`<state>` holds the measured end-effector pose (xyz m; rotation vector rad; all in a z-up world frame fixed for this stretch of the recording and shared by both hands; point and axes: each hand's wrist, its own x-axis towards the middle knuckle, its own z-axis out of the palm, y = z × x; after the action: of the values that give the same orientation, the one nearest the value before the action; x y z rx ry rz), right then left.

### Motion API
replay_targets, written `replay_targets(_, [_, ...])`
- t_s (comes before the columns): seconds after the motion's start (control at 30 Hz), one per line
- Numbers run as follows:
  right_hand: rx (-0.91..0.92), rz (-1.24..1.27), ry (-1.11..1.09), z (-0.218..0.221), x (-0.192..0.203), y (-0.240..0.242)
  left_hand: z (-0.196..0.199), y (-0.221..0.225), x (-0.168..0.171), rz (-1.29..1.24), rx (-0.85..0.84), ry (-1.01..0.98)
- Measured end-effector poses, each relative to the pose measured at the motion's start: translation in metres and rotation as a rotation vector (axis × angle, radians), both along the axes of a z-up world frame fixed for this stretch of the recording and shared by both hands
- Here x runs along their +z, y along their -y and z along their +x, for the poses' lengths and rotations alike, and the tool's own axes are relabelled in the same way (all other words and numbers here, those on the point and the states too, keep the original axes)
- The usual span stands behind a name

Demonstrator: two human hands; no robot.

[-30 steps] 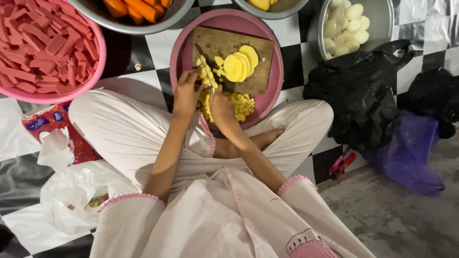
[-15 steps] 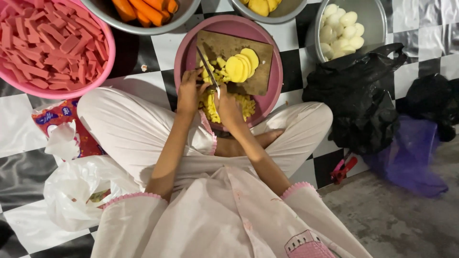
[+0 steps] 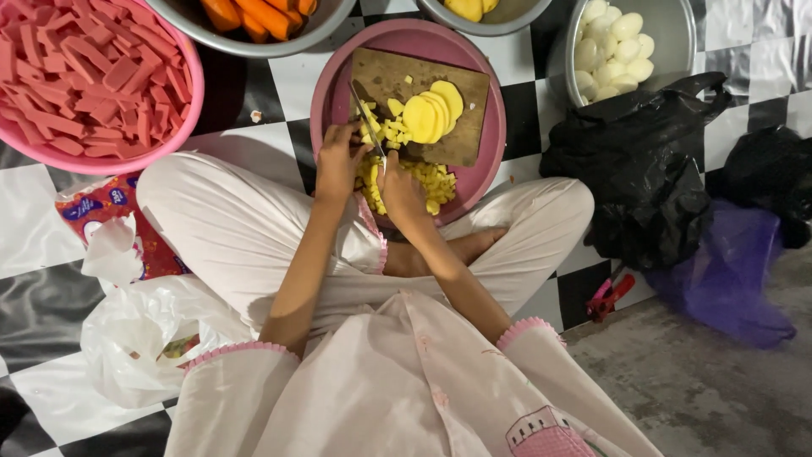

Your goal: Dicing peeled potatoes into small cubes on a wooden cutting board while sitting on the floor.

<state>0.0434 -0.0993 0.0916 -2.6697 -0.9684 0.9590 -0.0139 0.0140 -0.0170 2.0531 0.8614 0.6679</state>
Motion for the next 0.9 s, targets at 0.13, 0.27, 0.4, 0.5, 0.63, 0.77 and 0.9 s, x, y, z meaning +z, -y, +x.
replay_targets(0.13, [0.034, -0.021, 0.012, 0.002, 0.004, -0.002, 0.000, 0.002, -0.006, -0.036, 0.006, -0.065])
replay_targets(0.27, [0.011, -0.032, 0.020, -0.001, -0.005, -0.008, 0.001, 0.002, 0.000, -0.027, 0.030, -0.101])
replay_targets(0.4, [0.033, 0.099, -0.059, 0.015, 0.013, -0.007, -0.001, 0.000, 0.001, -0.032, 0.041, -0.069])
replay_targets(0.5, [0.076, 0.200, -0.098, 0.032, -0.003, 0.014, -0.004, -0.003, 0.009, -0.024, -0.016, -0.043])
replay_targets(0.63, [0.063, 0.205, -0.015, 0.034, 0.014, 0.048, -0.005, -0.002, 0.022, -0.030, -0.086, -0.015])
replay_targets(0.77, [-0.022, 0.347, 0.038, 0.034, 0.057, 0.074, -0.002, -0.003, 0.061, 0.088, -0.144, -0.020])
replay_targets(0.9, [-0.126, 0.358, 0.071, 0.044, 0.055, 0.109, 0.025, -0.012, 0.097, 0.176, -0.222, 0.019])
